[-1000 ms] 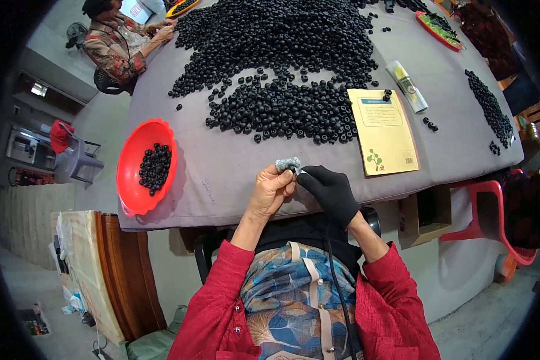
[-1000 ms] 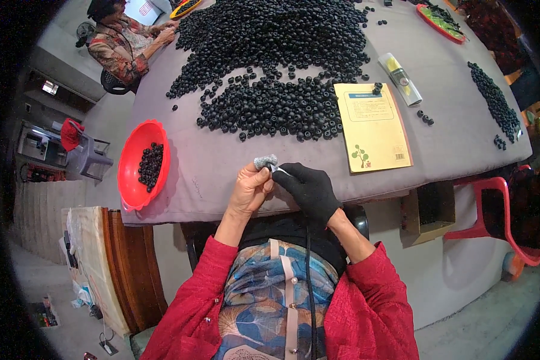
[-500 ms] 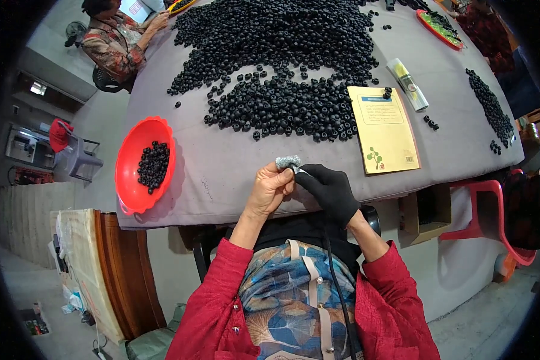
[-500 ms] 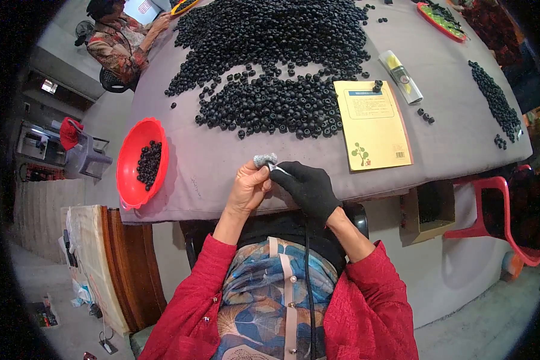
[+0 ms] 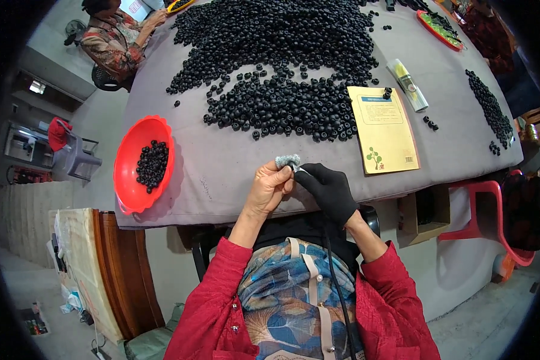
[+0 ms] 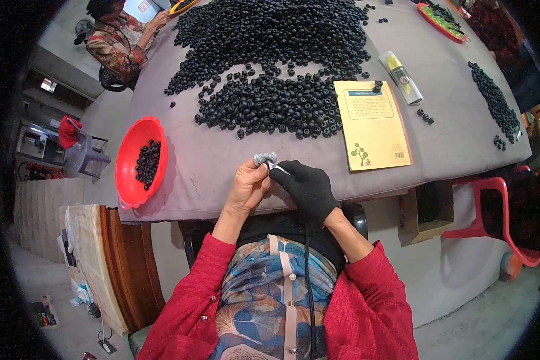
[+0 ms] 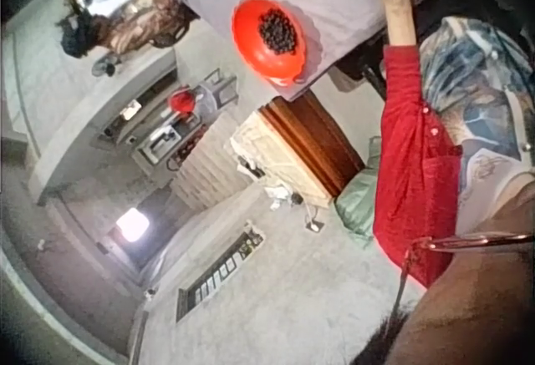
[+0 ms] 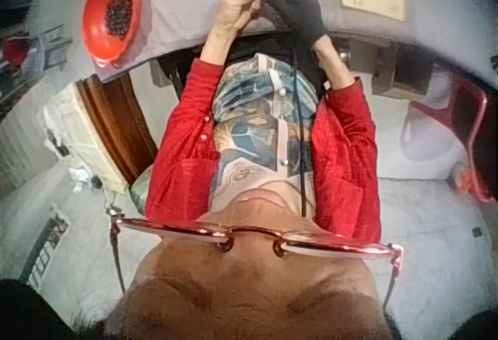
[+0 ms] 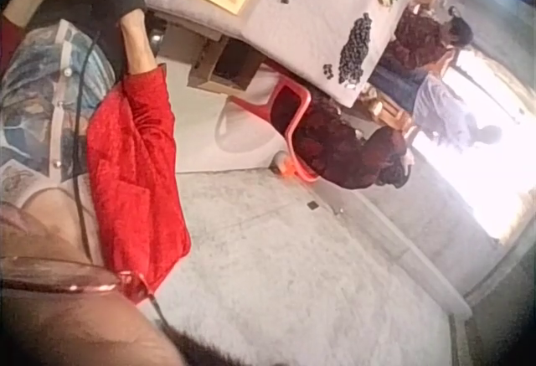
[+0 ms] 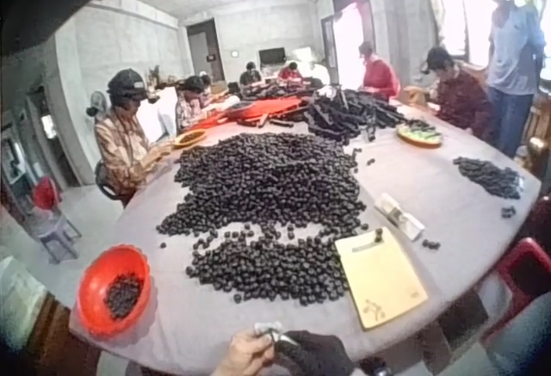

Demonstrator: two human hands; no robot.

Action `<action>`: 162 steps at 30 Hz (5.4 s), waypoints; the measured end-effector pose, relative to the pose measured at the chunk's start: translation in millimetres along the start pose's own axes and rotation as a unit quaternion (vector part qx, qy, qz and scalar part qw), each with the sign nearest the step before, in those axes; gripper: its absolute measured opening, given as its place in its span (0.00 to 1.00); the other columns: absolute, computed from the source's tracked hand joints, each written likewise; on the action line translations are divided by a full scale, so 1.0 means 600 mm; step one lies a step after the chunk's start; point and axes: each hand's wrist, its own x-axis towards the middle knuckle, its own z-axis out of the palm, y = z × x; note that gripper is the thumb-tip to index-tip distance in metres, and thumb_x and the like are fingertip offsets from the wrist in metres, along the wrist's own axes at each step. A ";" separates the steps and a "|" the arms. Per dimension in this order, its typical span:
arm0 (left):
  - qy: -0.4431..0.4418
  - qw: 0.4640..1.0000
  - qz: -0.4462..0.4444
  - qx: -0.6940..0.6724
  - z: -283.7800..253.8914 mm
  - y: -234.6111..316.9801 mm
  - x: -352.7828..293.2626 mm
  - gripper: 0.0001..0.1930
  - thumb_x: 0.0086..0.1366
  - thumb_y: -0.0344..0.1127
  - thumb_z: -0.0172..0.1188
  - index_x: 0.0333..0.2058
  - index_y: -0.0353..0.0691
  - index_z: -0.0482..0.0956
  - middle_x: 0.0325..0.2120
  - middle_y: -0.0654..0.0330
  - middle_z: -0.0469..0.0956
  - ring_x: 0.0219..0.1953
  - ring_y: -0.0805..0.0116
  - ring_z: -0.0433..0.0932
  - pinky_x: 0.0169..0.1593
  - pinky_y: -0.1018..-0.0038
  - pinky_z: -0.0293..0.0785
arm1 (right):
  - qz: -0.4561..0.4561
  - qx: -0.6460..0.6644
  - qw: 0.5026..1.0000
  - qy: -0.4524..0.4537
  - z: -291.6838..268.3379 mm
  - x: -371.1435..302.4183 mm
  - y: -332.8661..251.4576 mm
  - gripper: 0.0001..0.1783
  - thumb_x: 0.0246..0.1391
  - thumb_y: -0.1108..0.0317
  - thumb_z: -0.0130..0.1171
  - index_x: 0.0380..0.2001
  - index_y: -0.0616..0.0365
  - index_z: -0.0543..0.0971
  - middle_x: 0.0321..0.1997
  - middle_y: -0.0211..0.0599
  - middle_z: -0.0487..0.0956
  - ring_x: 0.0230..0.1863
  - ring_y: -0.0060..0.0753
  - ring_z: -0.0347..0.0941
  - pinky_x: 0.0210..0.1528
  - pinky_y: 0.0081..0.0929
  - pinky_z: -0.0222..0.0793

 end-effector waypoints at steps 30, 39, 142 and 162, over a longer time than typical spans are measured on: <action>-0.020 1.000 0.000 -0.016 -0.008 -0.005 -0.001 0.06 0.61 0.30 0.55 0.35 0.35 0.77 0.22 0.61 0.75 0.19 0.75 0.71 0.25 0.82 0.67 | -0.042 -0.038 0.997 0.048 0.001 0.006 -0.002 0.12 0.53 0.61 0.55 0.38 0.55 0.78 0.33 0.38 0.78 0.32 0.31 0.76 0.34 0.22 0.69; -0.056 0.998 -0.022 -0.015 -0.006 -0.004 0.001 0.05 0.61 0.29 0.54 0.33 0.35 0.76 0.23 0.59 0.75 0.20 0.74 0.70 0.26 0.81 0.67 | -0.017 -0.047 0.997 0.063 0.012 0.022 0.002 0.17 0.50 0.57 0.58 0.38 0.57 0.77 0.32 0.40 0.78 0.32 0.33 0.76 0.33 0.25 0.69; -0.004 0.998 0.033 0.051 0.000 0.002 0.000 0.07 0.61 0.29 0.55 0.38 0.36 0.76 0.23 0.64 0.75 0.18 0.81 0.69 0.19 0.88 0.62 | 0.018 0.062 0.998 0.007 0.009 -0.001 0.004 0.19 0.52 0.62 0.57 0.47 0.56 0.75 0.39 0.41 0.79 0.38 0.26 0.76 0.40 0.23 0.70; 0.006 0.998 0.027 0.060 0.003 0.002 -0.001 0.06 0.61 0.30 0.55 0.37 0.37 0.77 0.19 0.67 0.73 0.16 0.83 0.66 0.19 0.87 0.59 | 0.000 0.034 0.999 0.017 0.009 0.000 0.000 0.19 0.52 0.61 0.57 0.47 0.55 0.75 0.35 0.42 0.80 0.34 0.28 0.77 0.35 0.23 0.70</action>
